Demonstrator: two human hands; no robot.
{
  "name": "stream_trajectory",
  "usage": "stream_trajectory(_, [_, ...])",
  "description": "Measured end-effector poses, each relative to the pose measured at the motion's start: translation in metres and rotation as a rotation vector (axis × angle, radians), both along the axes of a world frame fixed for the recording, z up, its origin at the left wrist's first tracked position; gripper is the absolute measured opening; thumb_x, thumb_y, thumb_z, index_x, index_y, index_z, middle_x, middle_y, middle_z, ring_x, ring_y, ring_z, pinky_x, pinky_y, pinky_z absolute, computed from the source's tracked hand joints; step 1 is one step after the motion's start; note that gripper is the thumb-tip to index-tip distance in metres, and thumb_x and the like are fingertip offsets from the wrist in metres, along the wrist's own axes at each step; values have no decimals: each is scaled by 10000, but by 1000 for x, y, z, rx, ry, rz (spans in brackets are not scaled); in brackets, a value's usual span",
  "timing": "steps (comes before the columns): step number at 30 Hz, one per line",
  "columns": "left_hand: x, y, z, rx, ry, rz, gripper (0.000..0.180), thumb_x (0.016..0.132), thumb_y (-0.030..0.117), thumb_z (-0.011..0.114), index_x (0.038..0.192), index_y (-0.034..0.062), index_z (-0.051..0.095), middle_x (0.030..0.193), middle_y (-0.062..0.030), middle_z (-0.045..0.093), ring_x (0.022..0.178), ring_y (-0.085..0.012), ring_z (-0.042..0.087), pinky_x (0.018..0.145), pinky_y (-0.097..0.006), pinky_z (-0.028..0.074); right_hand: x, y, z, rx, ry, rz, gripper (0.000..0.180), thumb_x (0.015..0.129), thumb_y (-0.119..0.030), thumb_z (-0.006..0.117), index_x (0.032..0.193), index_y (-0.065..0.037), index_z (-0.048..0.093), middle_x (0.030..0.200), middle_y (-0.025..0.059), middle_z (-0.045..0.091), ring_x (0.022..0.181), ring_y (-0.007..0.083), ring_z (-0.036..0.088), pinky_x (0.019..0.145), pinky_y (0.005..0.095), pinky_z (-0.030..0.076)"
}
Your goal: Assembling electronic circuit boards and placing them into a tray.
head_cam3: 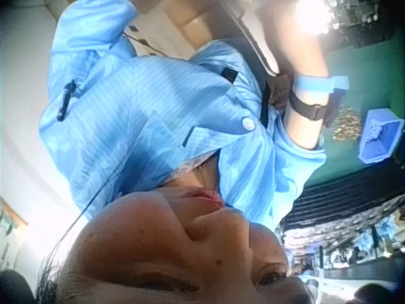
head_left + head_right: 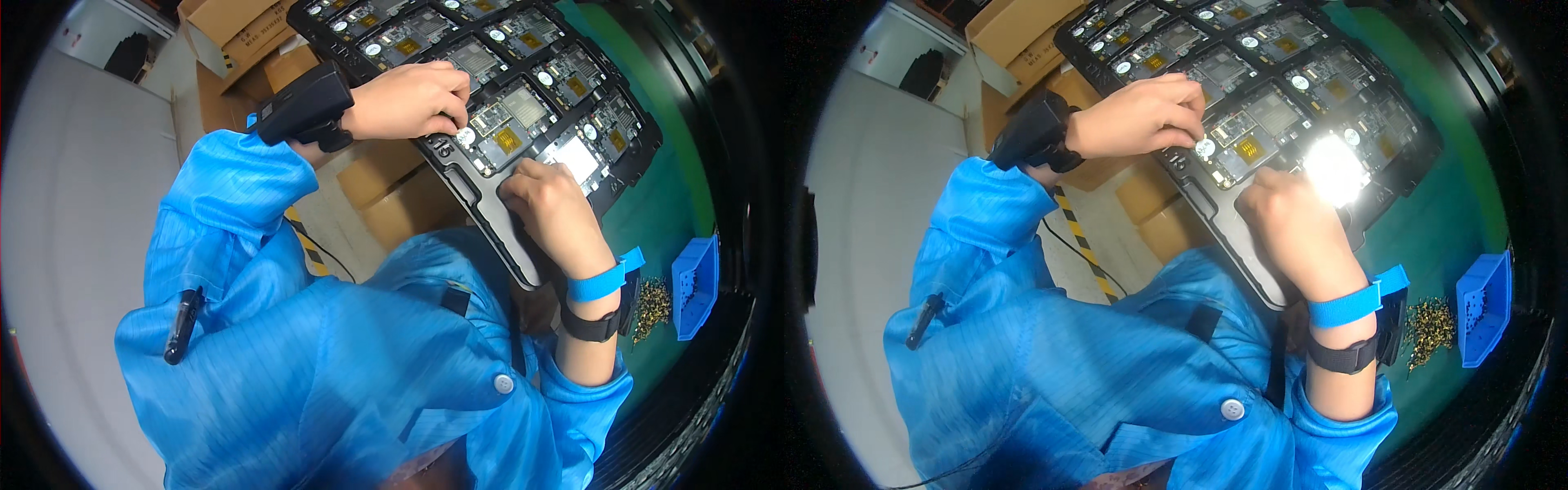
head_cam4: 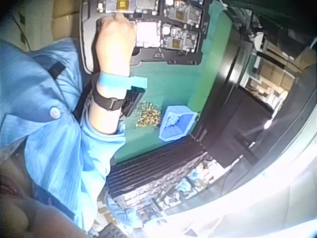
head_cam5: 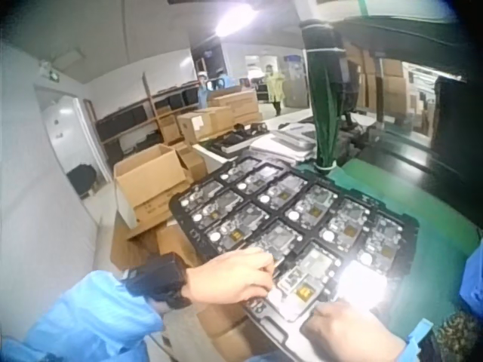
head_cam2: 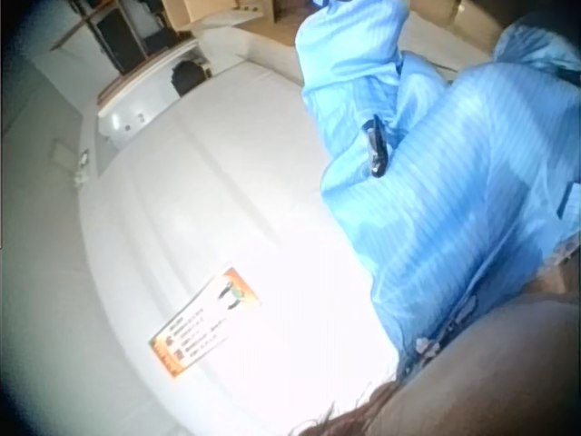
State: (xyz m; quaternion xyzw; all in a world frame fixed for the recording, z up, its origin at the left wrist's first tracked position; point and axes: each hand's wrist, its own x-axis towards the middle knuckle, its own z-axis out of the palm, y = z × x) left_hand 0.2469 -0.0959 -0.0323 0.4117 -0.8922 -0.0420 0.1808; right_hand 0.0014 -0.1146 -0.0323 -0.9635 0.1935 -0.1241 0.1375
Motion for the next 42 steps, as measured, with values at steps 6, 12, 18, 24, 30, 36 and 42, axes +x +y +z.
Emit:
stream_trajectory(6, [-1, -20, 16, 95, -158, -167, 75, 696, 137, 637, 751, 87, 632, 808, -16, 522, 852, -209, 500, 732, -322, 437, 1, -5, 3, -18, 4, 64, 65, 662, -18, 602, 708, -58, 578, 703, 76, 509, 681, 257, 523, 635, 339, 411])
stream_trajectory(12, [-4, -26, 26, 196, -248, -259, 62, 704, 129, 626, 752, 92, 638, 793, -16, 540, 854, -214, 506, 723, -327, 441, -2, -11, -3, 103, -132, 126, 104, 639, -3, 615, 721, -53, 574, 708, 74, 507, 699, 262, 521, 639, 343, 411])
stream_trajectory(18, [2, -19, 20, 157, -199, -269, 56, 717, 107, 621, 763, 77, 631, 791, -20, 535, 819, -216, 513, 690, -317, 448, -4, -10, -5, 64, -140, 106, 104, 638, -6, 619, 722, -47, 574, 712, 78, 505, 716, 267, 523, 639, 345, 411])
stream_trajectory(24, [-2, -19, 24, 135, -259, -303, 80, 728, 129, 620, 786, 75, 629, 797, -23, 537, 811, -216, 523, 678, -317, 453, -5, -10, -8, 93, -151, 102, 92, 643, 6, 608, 719, -33, 575, 706, 93, 510, 707, 287, 527, 630, 357, 419])
stream_trajectory(30, [-7, -27, 23, 304, -265, -267, 86, 733, 140, 611, 778, 67, 621, 794, -39, 540, 820, -233, 519, 692, -341, 445, 2, -9, -4, 53, -75, 106, 61, 648, 7, 604, 692, -2, 563, 687, 120, 514, 674, 317, 530, 608, 394, 439])
stream_trajectory(36, [-15, -30, 22, 270, -391, -260, 106, 756, 156, 580, 767, 54, 604, 829, -55, 509, 861, -247, 478, 740, -355, 411, -1, -8, -9, 23, -99, 82, 60, 656, -1, 601, 690, -23, 558, 692, 106, 514, 686, 300, 530, 630, 373, 431])
stream_trajectory(42, [-7, -22, 22, 190, -374, -165, 96, 772, 148, 574, 780, 52, 585, 867, -61, 475, 876, -239, 454, 758, -344, 394, -5, -8, -10, 30, -171, 46, 85, 677, -22, 604, 697, -49, 526, 696, 83, 499, 695, 270, 508, 667, 342, 403])
